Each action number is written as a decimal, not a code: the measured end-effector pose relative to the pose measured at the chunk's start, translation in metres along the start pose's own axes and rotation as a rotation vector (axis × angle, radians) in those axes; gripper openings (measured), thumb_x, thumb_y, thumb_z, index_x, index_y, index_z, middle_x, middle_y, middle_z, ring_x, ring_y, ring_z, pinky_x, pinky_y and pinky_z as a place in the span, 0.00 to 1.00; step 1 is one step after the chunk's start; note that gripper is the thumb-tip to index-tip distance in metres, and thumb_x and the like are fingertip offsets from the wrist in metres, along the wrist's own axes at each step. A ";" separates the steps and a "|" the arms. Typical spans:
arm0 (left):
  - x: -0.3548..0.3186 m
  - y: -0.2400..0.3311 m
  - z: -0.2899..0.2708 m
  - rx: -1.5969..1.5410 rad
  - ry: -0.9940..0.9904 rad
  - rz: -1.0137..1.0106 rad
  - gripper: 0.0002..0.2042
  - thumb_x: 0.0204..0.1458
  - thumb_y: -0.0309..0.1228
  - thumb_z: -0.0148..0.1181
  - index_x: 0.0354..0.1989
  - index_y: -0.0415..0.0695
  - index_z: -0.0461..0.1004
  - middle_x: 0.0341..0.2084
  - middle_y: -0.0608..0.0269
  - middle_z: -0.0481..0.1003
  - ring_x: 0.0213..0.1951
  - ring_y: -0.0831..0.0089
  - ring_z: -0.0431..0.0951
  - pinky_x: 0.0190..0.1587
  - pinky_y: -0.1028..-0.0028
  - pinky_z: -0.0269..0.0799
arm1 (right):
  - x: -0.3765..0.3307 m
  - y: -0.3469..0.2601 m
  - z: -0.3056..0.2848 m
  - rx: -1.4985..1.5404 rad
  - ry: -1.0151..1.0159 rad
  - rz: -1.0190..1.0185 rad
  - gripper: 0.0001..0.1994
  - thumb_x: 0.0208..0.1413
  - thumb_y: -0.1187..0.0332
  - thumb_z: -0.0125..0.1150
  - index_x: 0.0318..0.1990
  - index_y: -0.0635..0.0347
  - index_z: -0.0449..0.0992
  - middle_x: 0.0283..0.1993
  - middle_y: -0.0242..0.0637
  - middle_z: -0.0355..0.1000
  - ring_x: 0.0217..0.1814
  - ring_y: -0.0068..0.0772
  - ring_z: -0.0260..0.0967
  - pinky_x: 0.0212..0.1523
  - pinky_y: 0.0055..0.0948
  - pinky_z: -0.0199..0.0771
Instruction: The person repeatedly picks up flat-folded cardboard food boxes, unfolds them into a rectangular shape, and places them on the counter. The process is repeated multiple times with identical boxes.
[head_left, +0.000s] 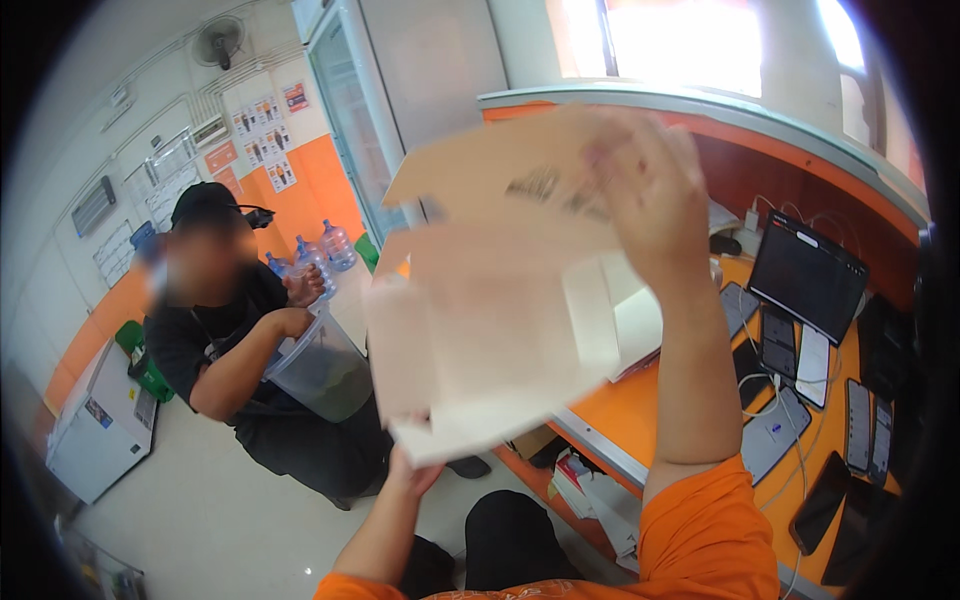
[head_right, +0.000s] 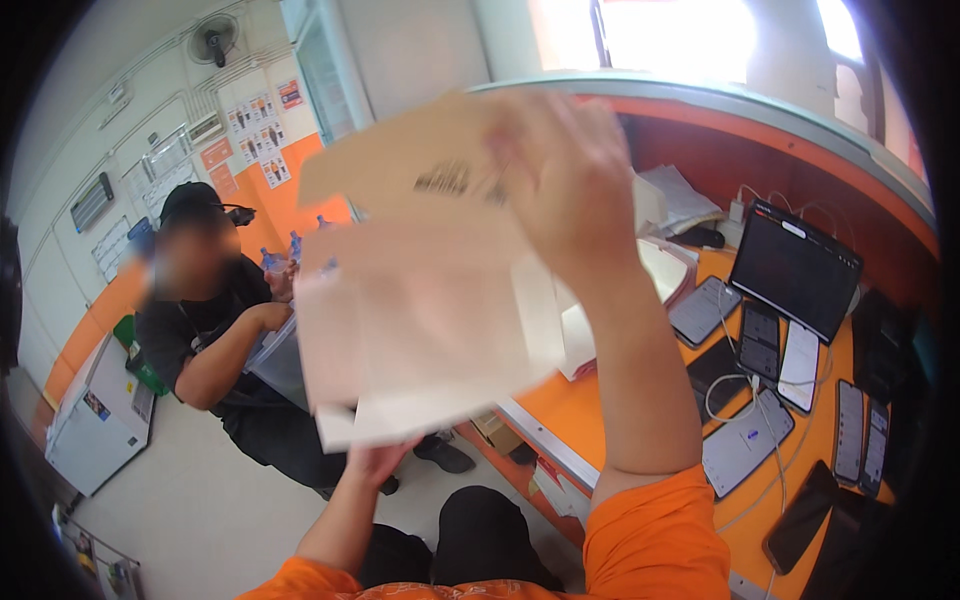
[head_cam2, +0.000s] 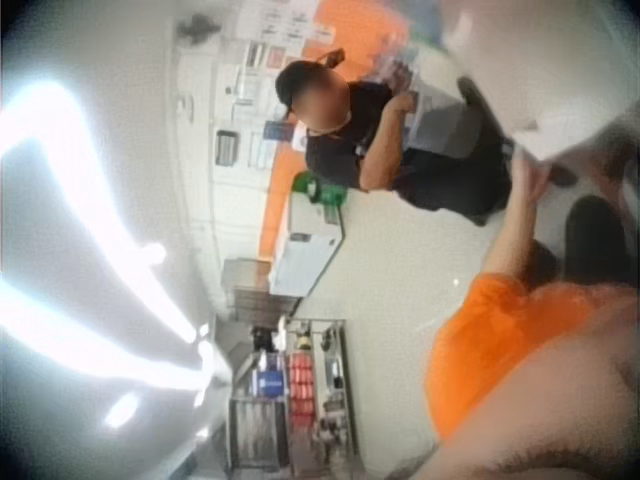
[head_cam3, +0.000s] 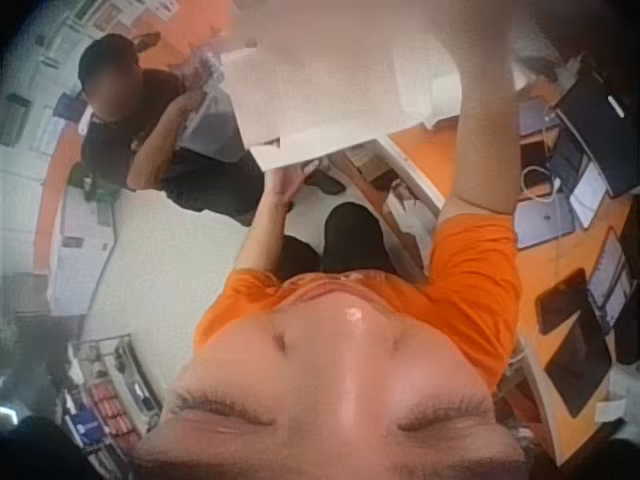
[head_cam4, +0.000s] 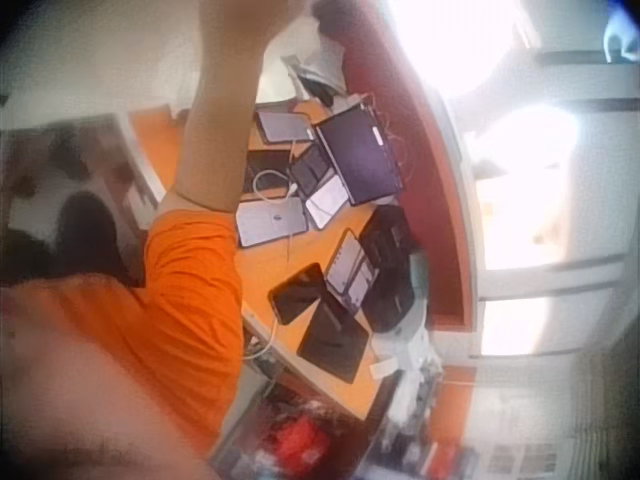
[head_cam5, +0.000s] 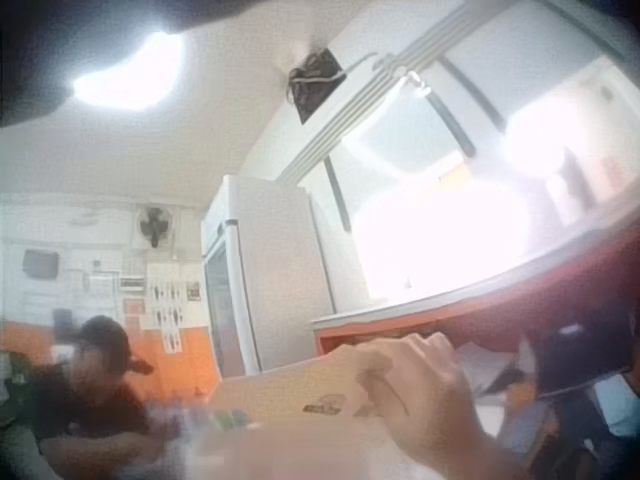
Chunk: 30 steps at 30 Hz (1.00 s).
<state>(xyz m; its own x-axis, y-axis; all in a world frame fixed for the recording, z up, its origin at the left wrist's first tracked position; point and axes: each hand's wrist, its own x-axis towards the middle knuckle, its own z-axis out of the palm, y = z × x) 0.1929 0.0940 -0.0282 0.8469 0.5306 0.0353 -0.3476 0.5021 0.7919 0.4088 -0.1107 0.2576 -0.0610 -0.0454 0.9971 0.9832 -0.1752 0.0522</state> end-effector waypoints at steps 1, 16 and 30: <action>-0.031 0.011 -0.044 0.075 -0.048 -0.073 0.31 0.53 0.50 0.52 0.60 0.42 0.61 0.58 0.56 0.65 0.61 0.58 0.61 0.60 0.52 0.60 | -0.003 -0.015 0.008 0.072 -0.049 -0.009 0.10 0.46 0.71 0.63 0.38 0.53 0.75 0.34 0.31 0.72 0.34 0.40 0.64 0.40 0.34 0.64; -0.188 -0.012 -0.046 0.004 0.320 -0.372 0.22 0.55 0.23 0.53 0.59 0.36 0.58 0.47 0.53 0.71 0.48 0.61 0.75 0.47 0.66 0.76 | -0.132 -0.230 0.050 0.503 -0.840 -0.464 0.29 0.44 0.60 0.64 0.57 0.55 0.68 0.54 0.40 0.65 0.48 0.38 0.65 0.44 0.36 0.64; -0.237 -0.068 -0.108 -0.590 0.495 -0.494 0.18 0.56 0.24 0.42 0.56 0.42 0.57 0.50 0.53 0.66 0.51 0.61 0.71 0.52 0.60 0.72 | -0.295 -0.296 -0.025 0.528 -1.590 -0.129 0.19 0.46 0.60 0.64 0.47 0.52 0.73 0.53 0.40 0.65 0.59 0.42 0.60 0.56 0.45 0.58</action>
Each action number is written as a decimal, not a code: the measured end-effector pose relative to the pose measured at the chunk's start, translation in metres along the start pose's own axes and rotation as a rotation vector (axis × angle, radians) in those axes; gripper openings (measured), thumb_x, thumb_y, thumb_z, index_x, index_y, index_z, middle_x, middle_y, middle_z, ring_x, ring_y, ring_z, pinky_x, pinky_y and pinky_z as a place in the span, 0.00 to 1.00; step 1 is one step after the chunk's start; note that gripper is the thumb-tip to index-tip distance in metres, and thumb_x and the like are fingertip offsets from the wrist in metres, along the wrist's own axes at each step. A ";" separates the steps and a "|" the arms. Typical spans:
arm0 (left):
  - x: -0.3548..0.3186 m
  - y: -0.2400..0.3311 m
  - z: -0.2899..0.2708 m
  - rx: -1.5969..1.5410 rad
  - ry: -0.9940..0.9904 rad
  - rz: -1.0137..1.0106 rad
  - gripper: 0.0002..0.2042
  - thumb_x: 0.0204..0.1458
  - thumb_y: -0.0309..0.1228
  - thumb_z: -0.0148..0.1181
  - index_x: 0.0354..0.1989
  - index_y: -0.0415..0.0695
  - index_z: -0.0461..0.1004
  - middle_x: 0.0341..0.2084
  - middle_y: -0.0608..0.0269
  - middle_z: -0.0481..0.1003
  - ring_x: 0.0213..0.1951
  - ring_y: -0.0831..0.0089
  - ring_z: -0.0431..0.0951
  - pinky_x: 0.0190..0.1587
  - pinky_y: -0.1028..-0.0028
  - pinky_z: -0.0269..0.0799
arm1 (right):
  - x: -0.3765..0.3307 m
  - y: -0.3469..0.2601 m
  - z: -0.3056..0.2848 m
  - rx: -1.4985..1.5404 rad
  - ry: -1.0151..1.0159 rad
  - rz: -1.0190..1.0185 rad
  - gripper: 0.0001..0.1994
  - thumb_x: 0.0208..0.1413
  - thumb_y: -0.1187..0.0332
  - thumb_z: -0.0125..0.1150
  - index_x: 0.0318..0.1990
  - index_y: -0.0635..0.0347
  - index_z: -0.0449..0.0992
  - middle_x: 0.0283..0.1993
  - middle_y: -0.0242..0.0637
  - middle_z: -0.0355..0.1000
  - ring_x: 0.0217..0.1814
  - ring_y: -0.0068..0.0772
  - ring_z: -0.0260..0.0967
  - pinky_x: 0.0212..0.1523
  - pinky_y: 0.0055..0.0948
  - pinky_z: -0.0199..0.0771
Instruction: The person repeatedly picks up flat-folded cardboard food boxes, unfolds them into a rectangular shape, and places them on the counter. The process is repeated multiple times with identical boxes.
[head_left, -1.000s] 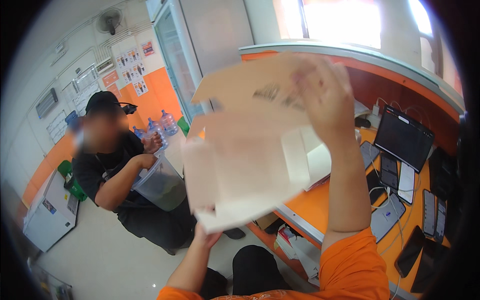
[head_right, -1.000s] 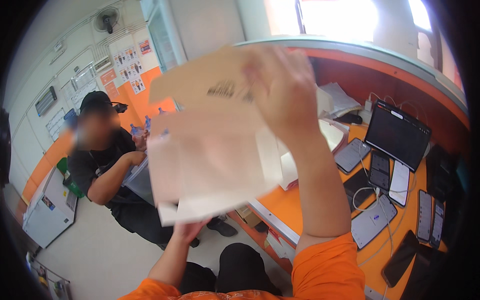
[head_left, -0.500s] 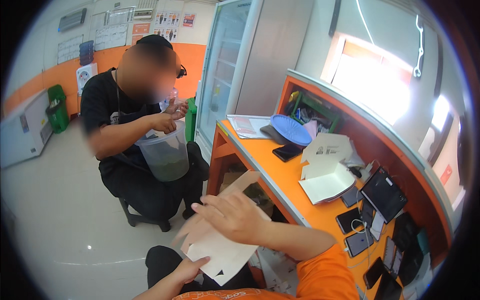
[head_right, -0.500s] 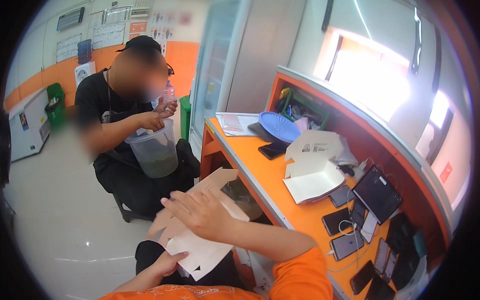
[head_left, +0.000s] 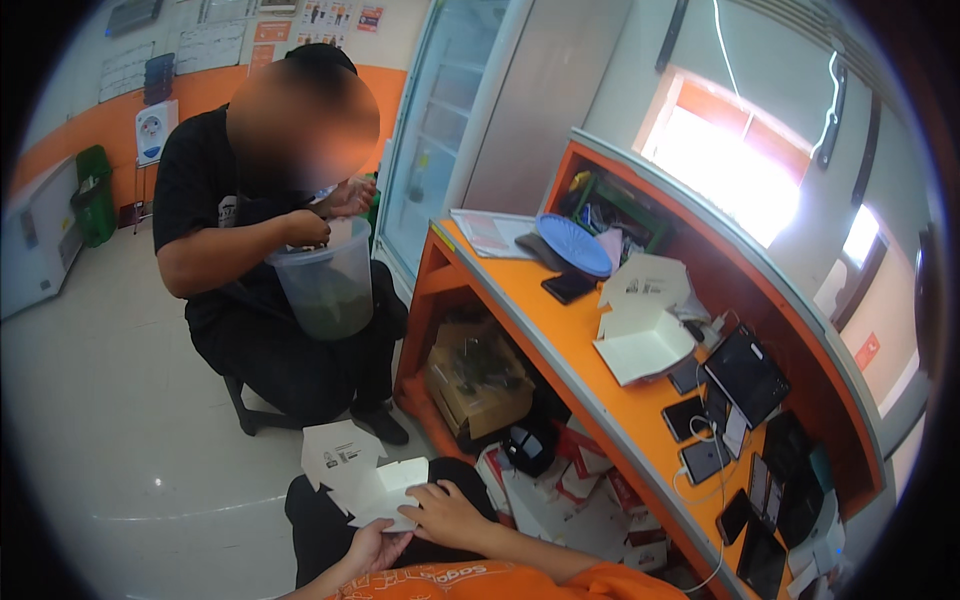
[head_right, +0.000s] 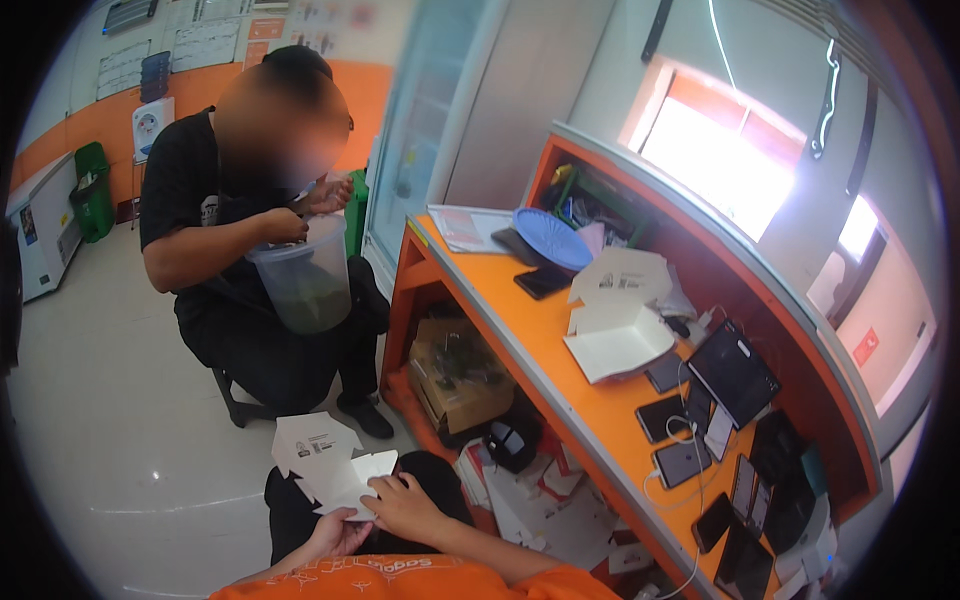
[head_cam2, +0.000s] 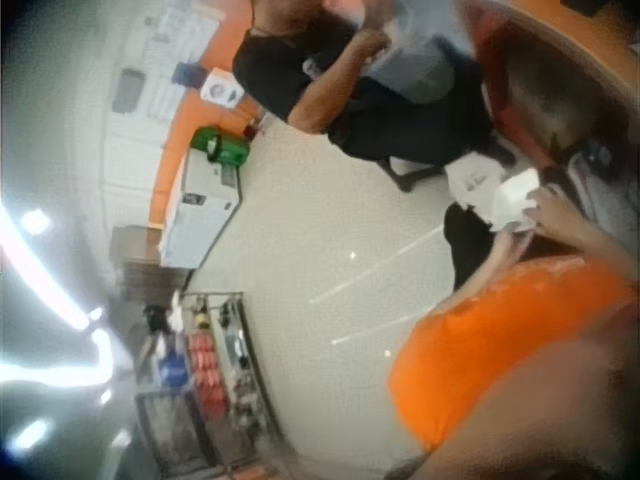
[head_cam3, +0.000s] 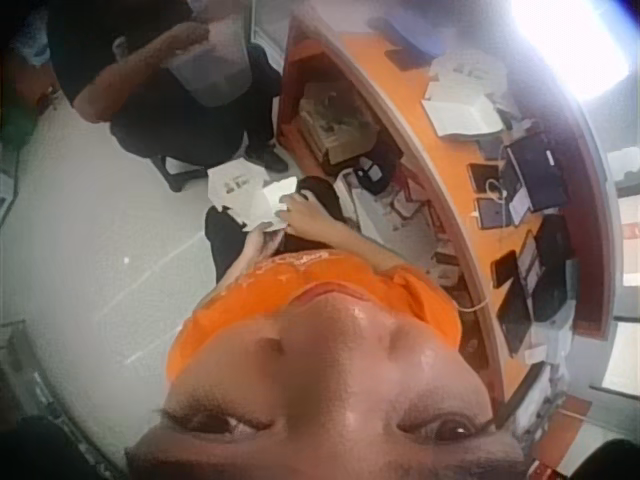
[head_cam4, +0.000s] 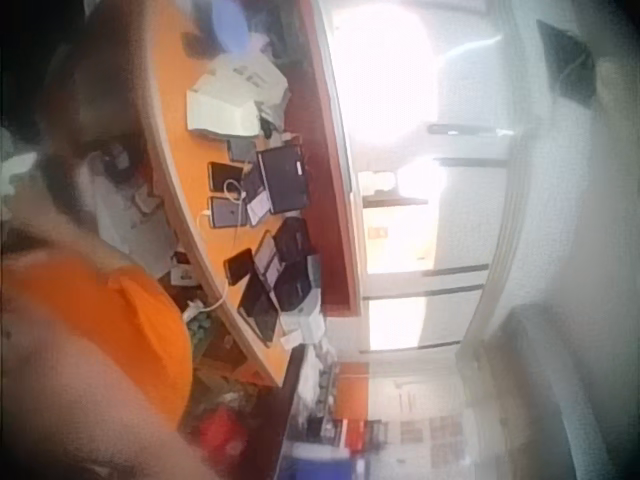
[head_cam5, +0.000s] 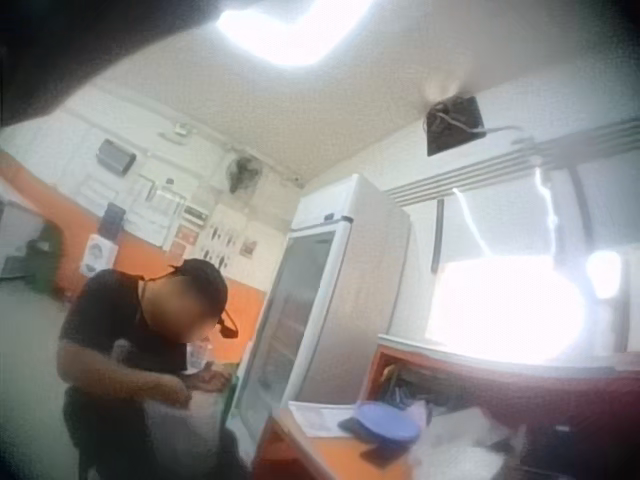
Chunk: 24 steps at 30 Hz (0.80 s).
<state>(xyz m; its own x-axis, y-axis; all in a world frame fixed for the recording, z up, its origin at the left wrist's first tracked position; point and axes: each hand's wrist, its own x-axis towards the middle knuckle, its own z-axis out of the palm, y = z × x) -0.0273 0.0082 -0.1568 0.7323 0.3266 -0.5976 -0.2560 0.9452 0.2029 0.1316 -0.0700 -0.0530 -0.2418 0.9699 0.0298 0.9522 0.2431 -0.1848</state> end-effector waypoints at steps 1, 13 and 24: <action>-0.003 0.001 -0.004 -0.038 -0.029 -0.039 0.18 0.56 0.24 0.43 0.56 0.42 0.57 0.51 0.54 0.66 0.51 0.61 0.70 0.54 0.58 0.71 | 0.000 -0.001 0.004 -0.004 0.077 -0.015 0.17 0.45 0.62 0.64 0.44 0.51 0.74 0.53 0.39 0.64 0.59 0.42 0.60 0.55 0.45 0.58; -0.119 0.043 0.103 2.403 -0.163 1.202 0.29 0.44 0.42 0.67 0.55 0.48 0.67 0.48 0.51 0.70 0.52 0.63 0.72 0.54 0.61 0.66 | -0.007 -0.007 0.002 0.339 0.243 -0.147 0.07 0.47 0.68 0.62 0.32 0.59 0.75 0.48 0.41 0.62 0.50 0.44 0.61 0.49 0.39 0.67; -0.062 0.045 0.049 2.196 -0.583 0.088 0.14 0.55 0.43 0.55 0.40 0.45 0.76 0.34 0.54 0.78 0.39 0.58 0.77 0.42 0.65 0.70 | -0.051 0.007 -0.001 0.789 0.050 -0.129 0.38 0.45 0.54 0.69 0.61 0.59 0.59 0.56 0.50 0.62 0.58 0.49 0.60 0.59 0.38 0.60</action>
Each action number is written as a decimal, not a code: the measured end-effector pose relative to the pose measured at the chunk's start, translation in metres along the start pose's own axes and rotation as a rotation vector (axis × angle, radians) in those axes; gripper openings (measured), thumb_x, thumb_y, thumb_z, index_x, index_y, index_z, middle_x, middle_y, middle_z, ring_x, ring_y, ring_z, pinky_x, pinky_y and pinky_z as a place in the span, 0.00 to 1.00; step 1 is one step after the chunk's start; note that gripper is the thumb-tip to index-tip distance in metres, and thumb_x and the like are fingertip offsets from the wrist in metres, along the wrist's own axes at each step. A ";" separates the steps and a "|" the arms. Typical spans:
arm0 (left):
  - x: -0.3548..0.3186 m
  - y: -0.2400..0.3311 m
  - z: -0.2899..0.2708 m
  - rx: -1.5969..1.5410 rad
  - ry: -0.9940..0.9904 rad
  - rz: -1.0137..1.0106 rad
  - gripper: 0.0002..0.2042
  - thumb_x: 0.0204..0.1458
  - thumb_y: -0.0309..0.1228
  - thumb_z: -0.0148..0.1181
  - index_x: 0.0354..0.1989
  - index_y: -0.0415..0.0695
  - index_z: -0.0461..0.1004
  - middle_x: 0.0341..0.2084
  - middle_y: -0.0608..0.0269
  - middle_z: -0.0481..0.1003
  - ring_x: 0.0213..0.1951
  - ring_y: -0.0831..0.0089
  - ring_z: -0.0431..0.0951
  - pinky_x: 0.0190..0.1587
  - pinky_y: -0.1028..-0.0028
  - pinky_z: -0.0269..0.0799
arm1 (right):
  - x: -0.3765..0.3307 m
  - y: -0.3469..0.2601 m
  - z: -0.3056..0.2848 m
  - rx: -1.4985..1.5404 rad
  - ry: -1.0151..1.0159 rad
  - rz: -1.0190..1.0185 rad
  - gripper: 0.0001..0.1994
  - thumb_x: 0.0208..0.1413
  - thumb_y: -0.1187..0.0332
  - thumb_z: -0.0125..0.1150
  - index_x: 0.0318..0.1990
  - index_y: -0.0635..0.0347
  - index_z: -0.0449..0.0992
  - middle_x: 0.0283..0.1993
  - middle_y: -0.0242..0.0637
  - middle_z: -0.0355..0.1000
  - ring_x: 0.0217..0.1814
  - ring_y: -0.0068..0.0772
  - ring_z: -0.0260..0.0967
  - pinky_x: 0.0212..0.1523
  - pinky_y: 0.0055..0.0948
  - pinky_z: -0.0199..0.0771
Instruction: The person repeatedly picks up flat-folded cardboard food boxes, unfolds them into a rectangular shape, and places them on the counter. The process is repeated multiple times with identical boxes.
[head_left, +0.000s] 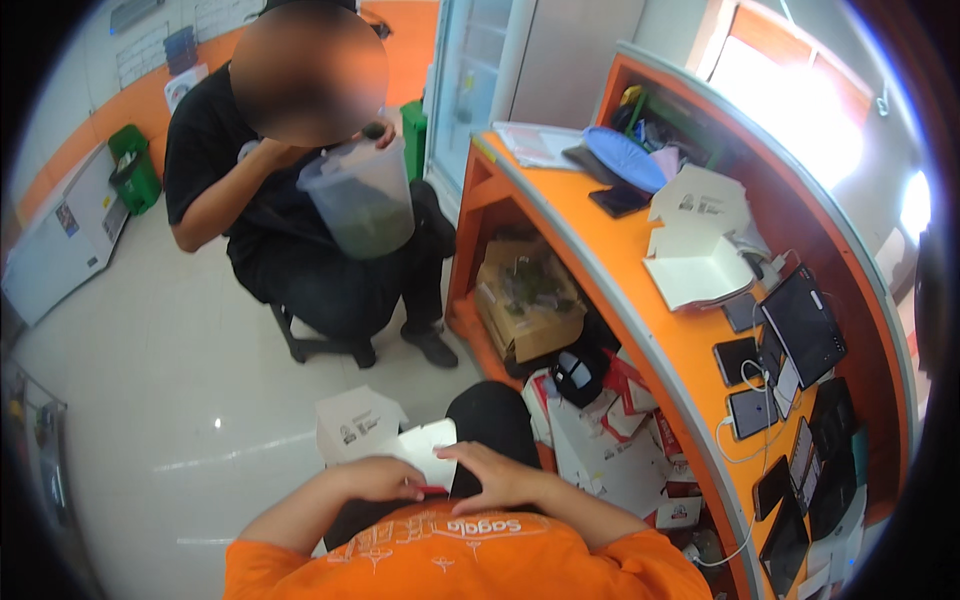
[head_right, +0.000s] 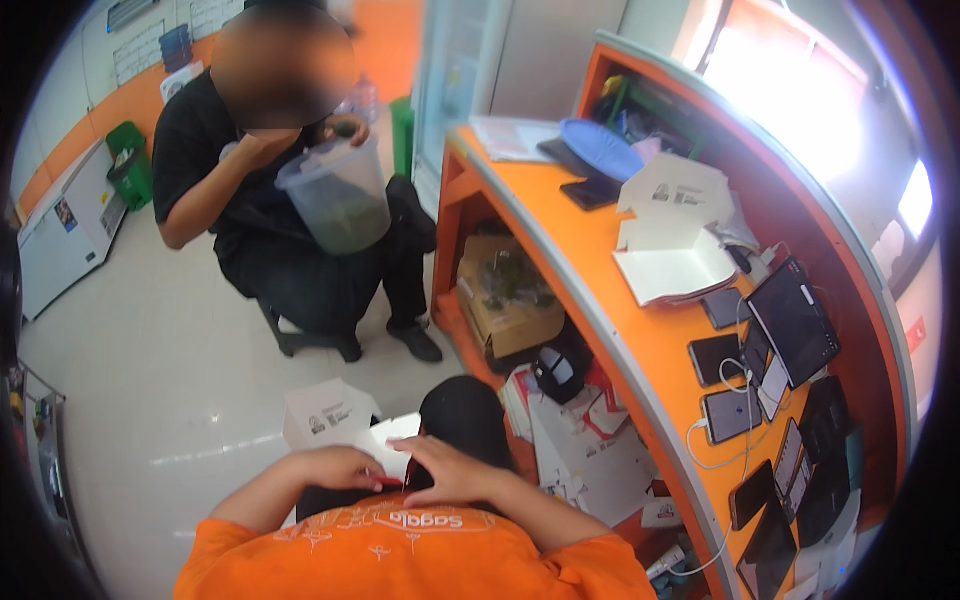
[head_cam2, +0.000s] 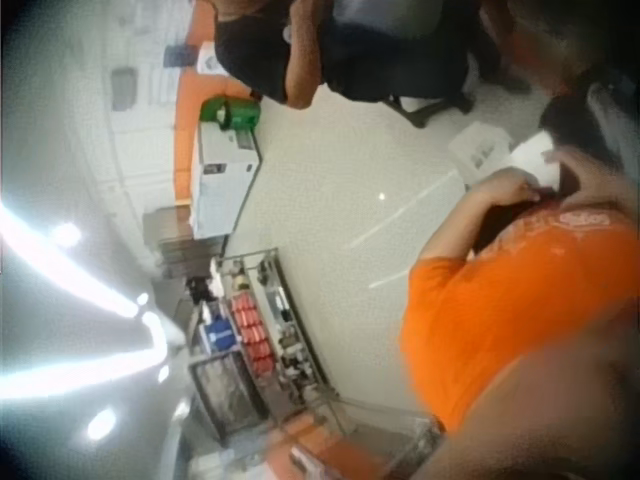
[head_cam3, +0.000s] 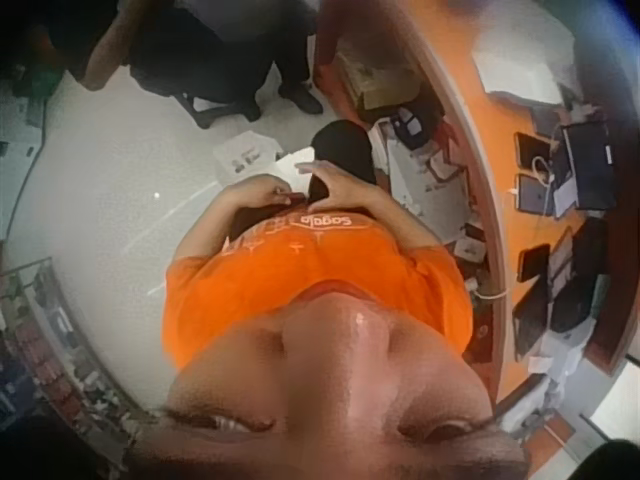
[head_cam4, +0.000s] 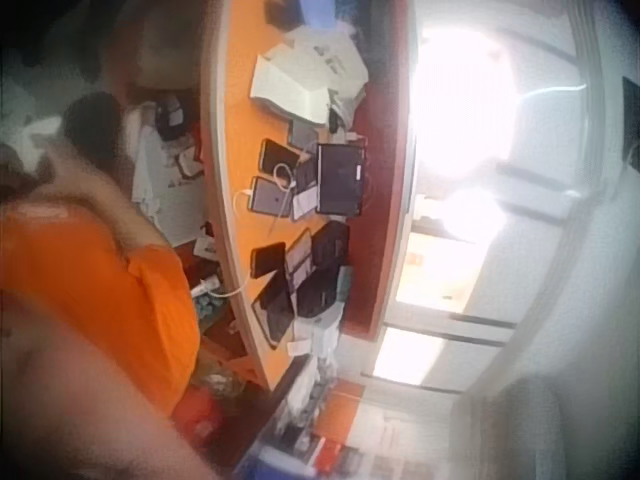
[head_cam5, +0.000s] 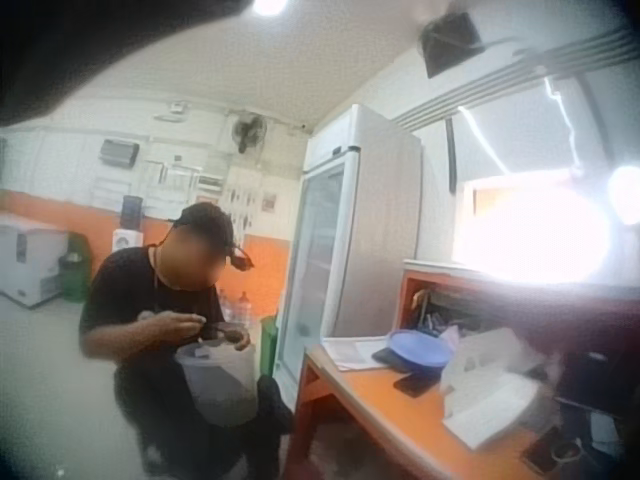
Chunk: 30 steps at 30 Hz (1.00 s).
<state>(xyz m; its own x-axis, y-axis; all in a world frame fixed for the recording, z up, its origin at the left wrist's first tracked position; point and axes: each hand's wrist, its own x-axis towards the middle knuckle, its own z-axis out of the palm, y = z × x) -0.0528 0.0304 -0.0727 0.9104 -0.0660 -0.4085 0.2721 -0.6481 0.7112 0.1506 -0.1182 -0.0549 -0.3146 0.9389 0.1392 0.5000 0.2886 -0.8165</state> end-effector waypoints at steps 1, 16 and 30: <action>0.003 0.004 -0.005 -0.040 -0.074 -0.035 0.15 0.56 0.43 0.55 0.41 0.44 0.76 0.36 0.53 0.78 0.38 0.59 0.77 0.43 0.67 0.70 | -0.002 0.002 -0.003 0.073 -0.049 0.096 0.38 0.45 0.55 0.68 0.61 0.60 0.59 0.55 0.50 0.64 0.57 0.49 0.60 0.59 0.37 0.60; 0.003 -0.026 0.000 -0.543 -0.052 -0.253 0.14 0.60 0.37 0.52 0.44 0.41 0.76 0.30 0.72 0.75 0.34 0.85 0.69 0.40 0.80 0.67 | -0.014 0.068 0.008 0.591 -0.016 0.041 0.08 0.45 0.81 0.61 0.33 0.59 0.74 0.40 0.33 0.64 0.43 0.27 0.63 0.48 0.23 0.62; 0.020 0.024 -0.018 -0.307 0.203 -0.278 0.14 0.57 0.36 0.51 0.45 0.41 0.74 0.34 0.51 0.77 0.37 0.60 0.75 0.43 0.67 0.69 | 0.000 0.031 0.012 0.170 0.464 0.457 0.11 0.52 0.67 0.63 0.37 0.63 0.70 0.29 0.35 0.70 0.27 0.26 0.64 0.30 0.26 0.66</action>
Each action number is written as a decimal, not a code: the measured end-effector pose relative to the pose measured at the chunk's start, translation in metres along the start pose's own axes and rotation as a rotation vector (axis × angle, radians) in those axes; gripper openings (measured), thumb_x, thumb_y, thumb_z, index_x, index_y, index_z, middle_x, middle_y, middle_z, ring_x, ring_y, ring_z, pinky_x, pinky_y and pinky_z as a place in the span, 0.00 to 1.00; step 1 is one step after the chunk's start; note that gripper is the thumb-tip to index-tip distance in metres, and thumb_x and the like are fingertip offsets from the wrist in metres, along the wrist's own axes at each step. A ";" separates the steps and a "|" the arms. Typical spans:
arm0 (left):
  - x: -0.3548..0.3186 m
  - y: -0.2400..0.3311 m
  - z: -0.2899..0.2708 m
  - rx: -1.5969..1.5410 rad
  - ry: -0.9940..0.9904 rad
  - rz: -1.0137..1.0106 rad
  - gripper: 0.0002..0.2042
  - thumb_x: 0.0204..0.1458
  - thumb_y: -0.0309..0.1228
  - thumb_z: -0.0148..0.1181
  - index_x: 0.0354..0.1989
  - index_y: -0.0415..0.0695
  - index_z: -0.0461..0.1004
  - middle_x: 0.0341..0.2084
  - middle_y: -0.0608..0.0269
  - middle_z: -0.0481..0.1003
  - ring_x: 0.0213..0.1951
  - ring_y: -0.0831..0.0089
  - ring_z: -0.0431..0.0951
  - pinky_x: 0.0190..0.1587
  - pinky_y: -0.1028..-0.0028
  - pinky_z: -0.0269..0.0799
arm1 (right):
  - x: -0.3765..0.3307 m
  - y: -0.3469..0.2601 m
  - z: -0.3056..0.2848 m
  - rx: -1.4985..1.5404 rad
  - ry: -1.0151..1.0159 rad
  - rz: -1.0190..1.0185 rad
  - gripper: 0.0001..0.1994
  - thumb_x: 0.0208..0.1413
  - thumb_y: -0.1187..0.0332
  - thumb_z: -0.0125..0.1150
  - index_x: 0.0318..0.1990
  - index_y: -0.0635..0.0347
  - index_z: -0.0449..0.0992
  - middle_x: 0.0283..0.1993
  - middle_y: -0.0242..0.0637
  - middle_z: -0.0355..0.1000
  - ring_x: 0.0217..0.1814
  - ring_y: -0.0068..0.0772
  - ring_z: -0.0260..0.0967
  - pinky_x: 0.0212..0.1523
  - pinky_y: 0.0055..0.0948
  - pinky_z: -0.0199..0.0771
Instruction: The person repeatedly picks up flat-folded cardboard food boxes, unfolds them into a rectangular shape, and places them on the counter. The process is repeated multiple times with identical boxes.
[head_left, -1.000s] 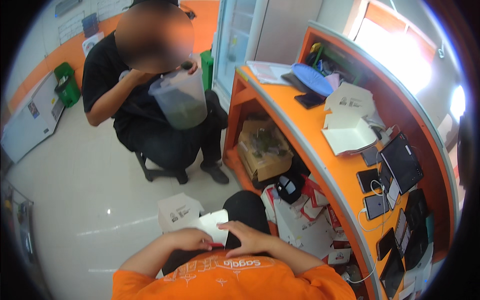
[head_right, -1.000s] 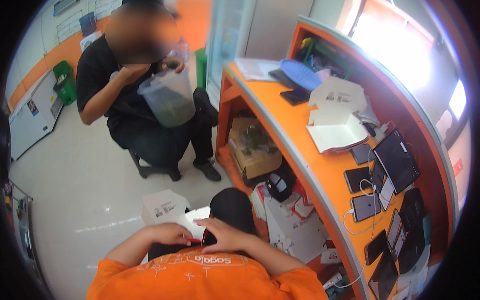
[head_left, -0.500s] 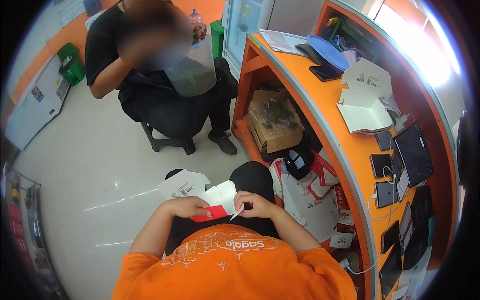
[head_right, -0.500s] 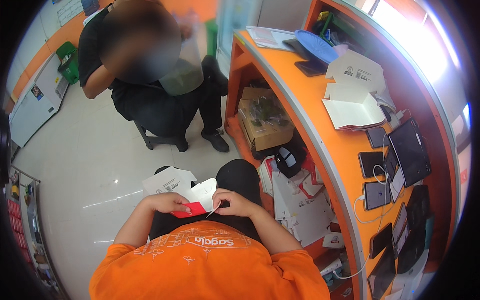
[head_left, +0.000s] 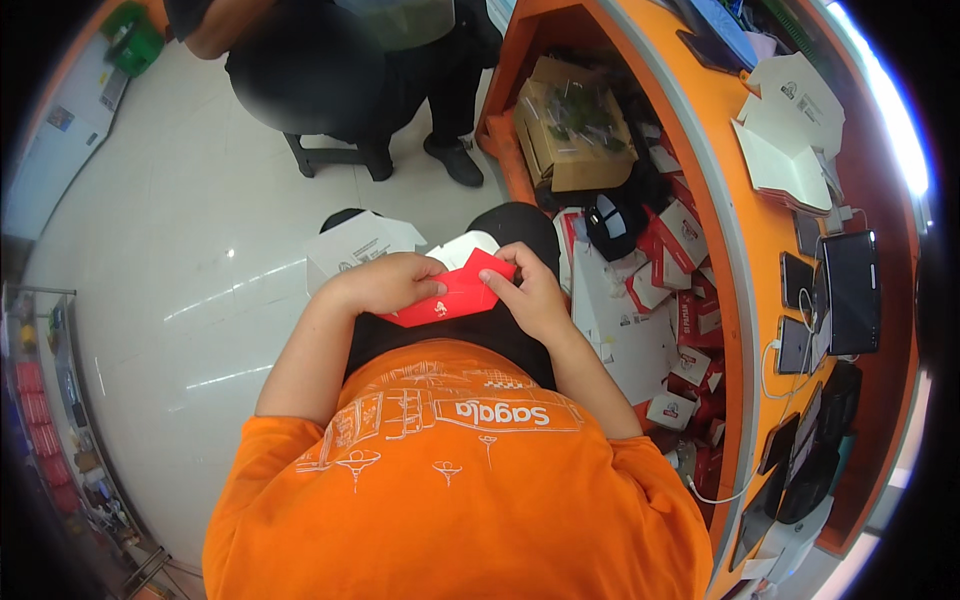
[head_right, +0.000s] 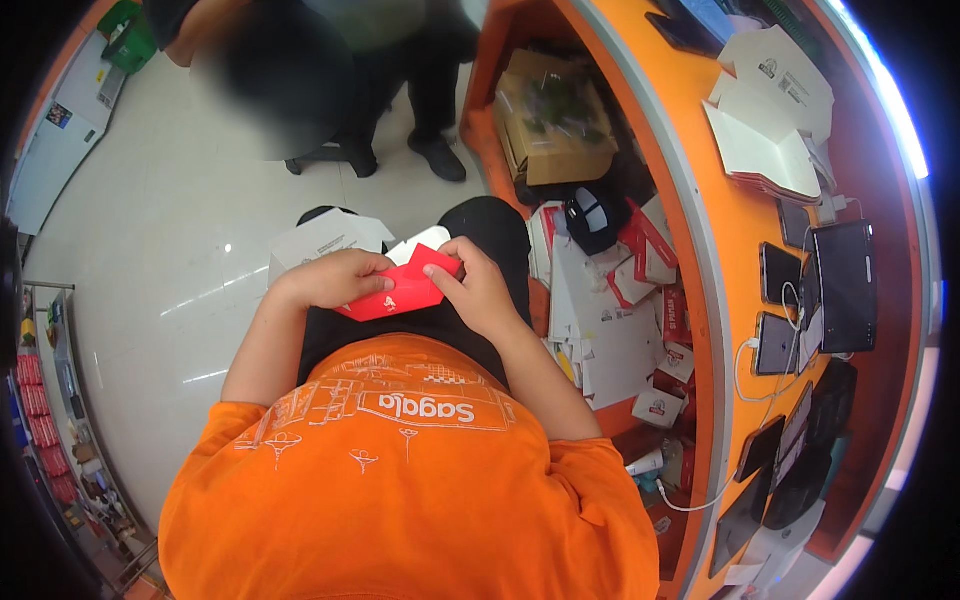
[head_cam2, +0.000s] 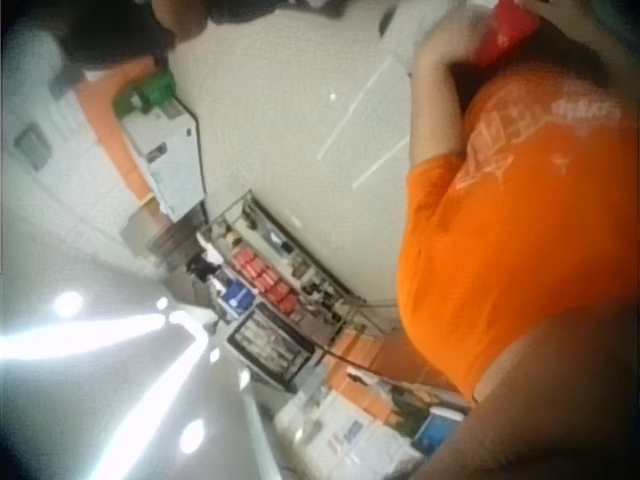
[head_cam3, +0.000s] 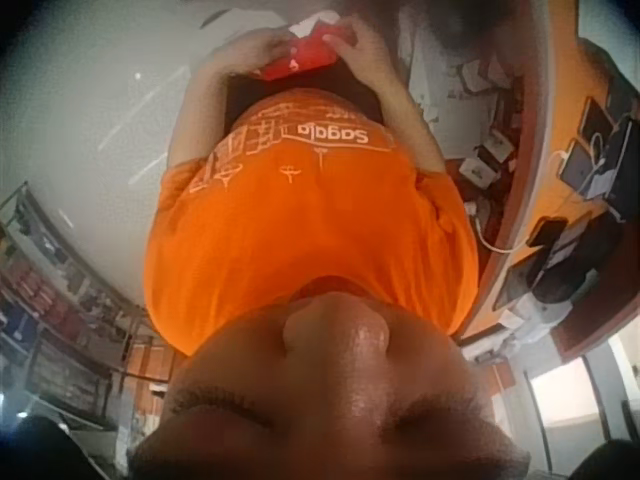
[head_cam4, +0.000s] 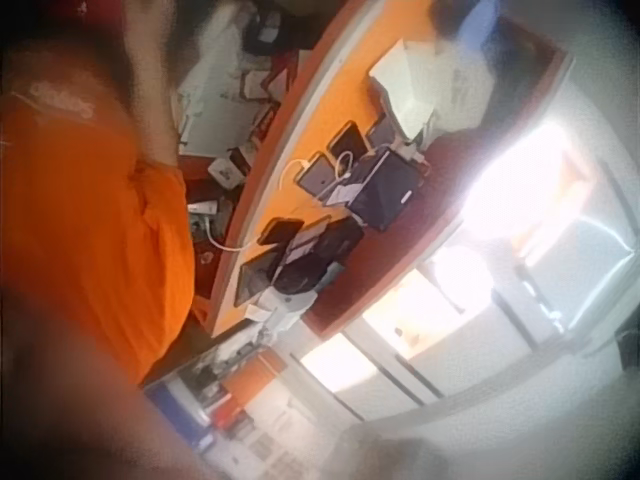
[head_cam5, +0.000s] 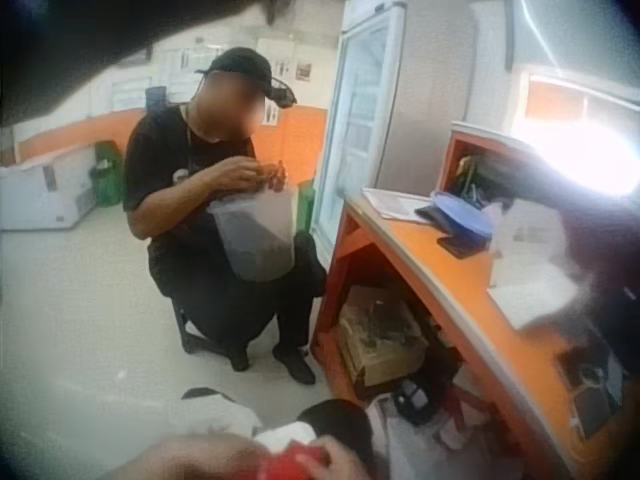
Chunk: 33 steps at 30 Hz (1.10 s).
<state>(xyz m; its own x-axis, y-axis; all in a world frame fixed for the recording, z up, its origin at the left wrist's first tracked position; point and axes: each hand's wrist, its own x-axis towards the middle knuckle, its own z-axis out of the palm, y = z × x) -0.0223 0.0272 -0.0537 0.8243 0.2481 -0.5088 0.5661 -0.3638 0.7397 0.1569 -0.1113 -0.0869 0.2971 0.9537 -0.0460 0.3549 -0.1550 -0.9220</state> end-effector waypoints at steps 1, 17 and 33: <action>0.002 -0.003 0.003 -0.047 -0.007 0.009 0.14 0.57 0.36 0.51 0.45 0.40 0.74 0.34 0.50 0.76 0.37 0.60 0.75 0.43 0.68 0.69 | -0.003 0.000 0.001 -0.037 0.022 -0.035 0.11 0.52 0.67 0.62 0.37 0.63 0.70 0.30 0.36 0.70 0.28 0.29 0.65 0.31 0.27 0.66; 0.019 -0.007 0.015 -0.135 -0.017 0.076 0.13 0.58 0.33 0.50 0.46 0.38 0.72 0.31 0.53 0.76 0.34 0.66 0.74 0.41 0.71 0.68 | -0.005 -0.006 -0.002 -0.453 0.114 -0.456 0.07 0.50 0.68 0.62 0.35 0.57 0.73 0.32 0.34 0.70 0.34 0.38 0.65 0.36 0.33 0.62; 0.006 0.022 0.007 0.087 0.253 0.258 0.10 0.52 0.23 0.51 0.41 0.39 0.76 0.32 0.46 0.77 0.36 0.52 0.76 0.40 0.66 0.71 | -0.003 -0.022 -0.015 -0.410 -0.048 -0.374 0.04 0.50 0.69 0.61 0.33 0.56 0.75 0.32 0.33 0.66 0.37 0.38 0.61 0.41 0.32 0.61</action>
<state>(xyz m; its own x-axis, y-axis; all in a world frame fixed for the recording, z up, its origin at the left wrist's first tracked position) -0.0054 0.0148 -0.0436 0.9204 0.3483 -0.1775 0.3463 -0.5158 0.7836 0.1612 -0.1150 -0.0604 0.0470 0.9722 0.2294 0.7468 0.1183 -0.6544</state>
